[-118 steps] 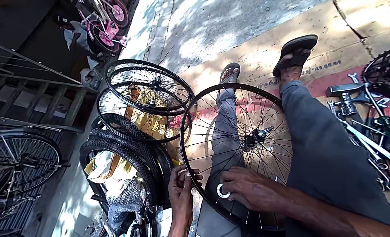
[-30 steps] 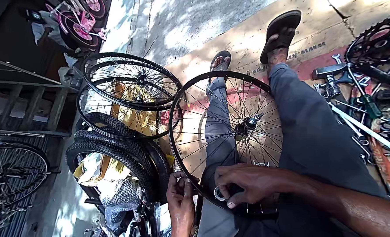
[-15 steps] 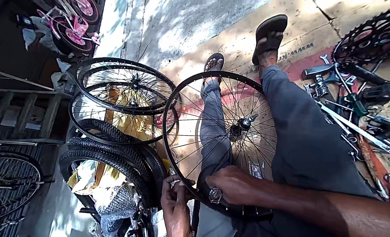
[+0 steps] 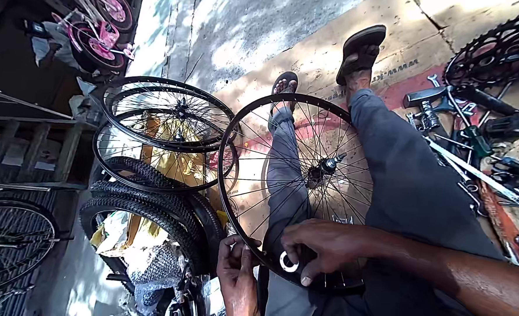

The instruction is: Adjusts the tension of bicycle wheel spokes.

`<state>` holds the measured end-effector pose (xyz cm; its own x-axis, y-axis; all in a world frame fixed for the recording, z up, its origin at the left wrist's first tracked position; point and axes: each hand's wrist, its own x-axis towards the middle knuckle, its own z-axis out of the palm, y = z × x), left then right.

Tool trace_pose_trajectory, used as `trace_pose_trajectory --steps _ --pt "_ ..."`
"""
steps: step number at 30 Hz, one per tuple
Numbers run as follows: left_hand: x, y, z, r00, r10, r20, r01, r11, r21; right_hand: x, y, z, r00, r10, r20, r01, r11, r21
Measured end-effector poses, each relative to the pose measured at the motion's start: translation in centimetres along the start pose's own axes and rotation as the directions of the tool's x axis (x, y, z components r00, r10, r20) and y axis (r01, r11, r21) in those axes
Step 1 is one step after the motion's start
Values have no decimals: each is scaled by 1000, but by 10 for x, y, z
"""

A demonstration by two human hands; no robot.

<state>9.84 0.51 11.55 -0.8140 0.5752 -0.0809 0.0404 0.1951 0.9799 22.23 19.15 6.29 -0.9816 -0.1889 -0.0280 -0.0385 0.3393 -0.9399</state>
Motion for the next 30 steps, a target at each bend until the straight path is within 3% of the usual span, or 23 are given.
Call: trace_pose_trajectory --steps 2,4,6,9,11,14,16,18,20,23,26,28,30 --pt "-1 1 1 1000 -16 -16 16 1000 23 2 -2 9 992 77 -104 -77 997 4" --pt "1 4 4 999 -28 -23 29 999 30 8 -7 20 975 134 -175 -168 967 -192" --pt "2 5 4 1000 -22 -7 22 1000 13 8 -9 17 986 115 -119 -143 953 -266" --pt "0 3 0 1000 -11 21 11 1000 16 1 -3 0 998 50 33 -49 998 -31" --pt "-1 3 -1 1000 -25 0 25 999 21 3 -2 4 996 85 -38 -82 995 55" --pt "2 4 1 1000 -9 6 9 999 37 12 -9 19 973 172 -152 -201 960 -197" --pt "3 4 -1 998 12 56 -14 999 36 11 -11 13 987 144 -76 -159 952 -262" --pt "7 6 -3 998 -21 54 20 999 27 6 -2 3 998 39 46 -32 987 -157" --pt "22 10 -5 998 -50 27 49 998 46 4 5 2 996 -50 78 56 995 -81" --pt "64 10 0 999 -37 -15 39 985 166 8 5 7 999 -40 20 42 993 -114" --pt "78 8 12 995 89 -51 -67 941 332 6 6 -4 998 -68 -17 66 991 -116" --pt "64 8 17 980 194 -40 -164 909 384 -4 7 -14 977 -118 -176 105 991 -82" --pt "42 7 20 970 239 -52 -200 898 391 -14 3 -22 913 -187 -362 102 965 -240"
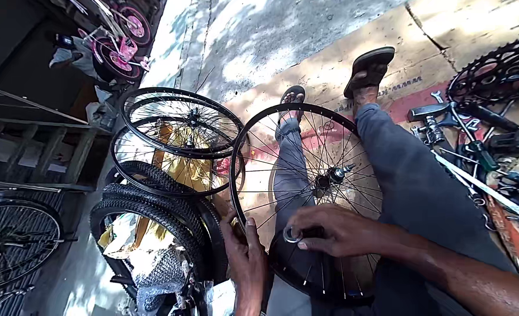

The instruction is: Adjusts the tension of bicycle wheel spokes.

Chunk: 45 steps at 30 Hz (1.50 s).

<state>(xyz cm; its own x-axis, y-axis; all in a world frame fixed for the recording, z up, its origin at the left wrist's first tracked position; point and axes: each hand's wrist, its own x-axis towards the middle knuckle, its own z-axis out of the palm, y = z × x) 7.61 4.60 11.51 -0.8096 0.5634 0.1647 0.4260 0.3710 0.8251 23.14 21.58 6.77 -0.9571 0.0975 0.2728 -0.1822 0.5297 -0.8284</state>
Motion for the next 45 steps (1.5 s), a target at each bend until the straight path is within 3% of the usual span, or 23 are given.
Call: trace_pose_trajectory --steps 2,4,8,12,15,21,24,27,30,32,35,37,40,42,43,45 --pt "-22 1 -1 999 -31 -14 30 998 -53 -2 1 -4 998 -51 -20 44 960 -277" --pt "-36 -1 -5 995 -96 23 98 985 -141 -4 -1 5 993 -67 93 99 911 -401" --pt "-38 -15 -20 976 -191 106 209 957 -201 7 -16 36 954 -139 266 207 947 -247" --pt "-21 -19 -21 976 -176 128 203 948 -245 16 -15 36 973 -99 206 135 976 -172" --pt "-14 -21 -22 980 -150 132 181 946 -269 13 -13 35 980 -74 183 116 965 -234" --pt "-12 -16 -26 963 -214 166 259 908 -331 3 -2 25 983 -104 150 155 910 -385" --pt "-12 -17 -26 962 -221 163 266 901 -344 6 -6 31 968 -164 190 215 933 -288" --pt "-12 -19 -27 963 -212 168 260 899 -353 14 -7 36 985 -95 142 109 989 -100" --pt "-14 -19 -27 968 -185 168 235 902 -363 21 -10 55 997 41 63 -27 977 -210" --pt "-14 -16 -25 971 -186 153 231 898 -374 26 -12 58 989 75 126 -46 974 -223" --pt "-14 -16 -27 970 -198 144 238 896 -375 26 -8 36 962 57 267 -66 998 24" --pt "-15 -22 -30 971 -195 142 235 897 -374 20 -6 33 963 82 257 -121 982 143" --pt "-13 -26 -29 977 -150 154 197 912 -359 25 -18 47 955 257 151 -261 965 6" --pt "-11 -23 -27 979 -118 163 170 919 -357 29 -20 57 970 212 117 -189 965 -183" --pt "-12 -21 -26 979 -122 161 173 917 -359 30 -20 55 968 187 170 -153 969 -194" --pt "-14 -17 -27 976 -149 160 199 910 -364 30 -17 36 937 122 326 -114 993 -42"
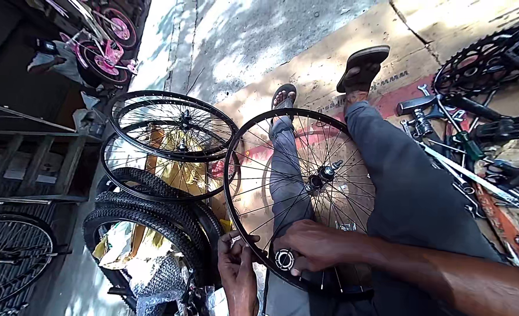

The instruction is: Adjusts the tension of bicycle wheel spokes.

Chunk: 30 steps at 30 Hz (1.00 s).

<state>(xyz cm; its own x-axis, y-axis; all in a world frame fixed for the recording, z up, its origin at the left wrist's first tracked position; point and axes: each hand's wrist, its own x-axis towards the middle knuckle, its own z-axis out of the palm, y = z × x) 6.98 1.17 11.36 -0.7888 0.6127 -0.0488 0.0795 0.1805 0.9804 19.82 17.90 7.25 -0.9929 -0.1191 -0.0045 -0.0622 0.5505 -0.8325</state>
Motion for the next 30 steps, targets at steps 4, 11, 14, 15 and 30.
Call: trace_pose_trajectory --steps 4,11,14,15,30 --pt "-1 -5 -3 1000 -3 -19 3 1000 -8 -5 2 1 995 78 -58 -69 987 142" --pt "-3 -1 4 1000 2 -26 -2 1000 -2 -6 7 -10 998 -27 57 18 987 161" --pt "-2 -4 3 999 11 -37 -10 1000 16 -3 2 3 991 110 -75 -97 983 158" --pt "-1 -4 3 999 26 -24 -26 999 20 0 -2 10 985 127 -120 -123 992 41" --pt "8 6 7 998 -56 -33 56 998 5 -1 -1 5 1000 17 -4 -17 997 -69"
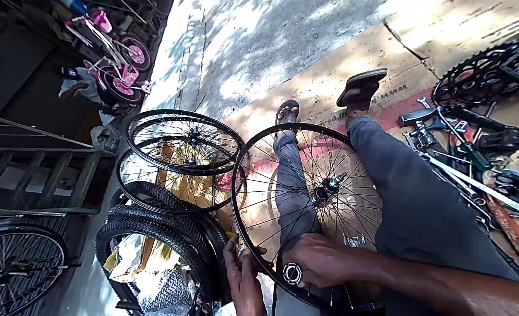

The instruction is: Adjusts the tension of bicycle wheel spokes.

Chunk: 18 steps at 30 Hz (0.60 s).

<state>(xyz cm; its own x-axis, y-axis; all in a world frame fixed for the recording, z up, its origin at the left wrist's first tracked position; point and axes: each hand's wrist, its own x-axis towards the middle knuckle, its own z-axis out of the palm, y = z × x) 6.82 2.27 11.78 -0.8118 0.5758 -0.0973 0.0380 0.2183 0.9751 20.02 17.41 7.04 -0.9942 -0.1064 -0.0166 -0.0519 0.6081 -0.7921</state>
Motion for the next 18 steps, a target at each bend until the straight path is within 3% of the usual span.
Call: trace_pose_trajectory --steps 2,6,9,11,14,18 --pt "21 2 -2 999 -53 6 53 999 9 -4 8 -10 993 -87 79 77 989 126" --pt "72 2 9 989 -146 23 146 989 -34 1 12 0 995 -100 -25 103 984 146" --pt "68 14 28 995 -95 -40 92 994 -67 -8 17 -17 964 -36 -263 91 975 202" --pt "47 17 35 996 -14 -88 11 999 -36 -19 19 -29 916 17 -400 13 997 70" --pt "13 11 36 987 78 -137 -72 996 55 -27 19 -22 956 -12 -292 -41 984 -176" --pt "-11 -15 22 986 82 -143 -72 995 76 -14 4 2 968 -187 -170 193 981 22"
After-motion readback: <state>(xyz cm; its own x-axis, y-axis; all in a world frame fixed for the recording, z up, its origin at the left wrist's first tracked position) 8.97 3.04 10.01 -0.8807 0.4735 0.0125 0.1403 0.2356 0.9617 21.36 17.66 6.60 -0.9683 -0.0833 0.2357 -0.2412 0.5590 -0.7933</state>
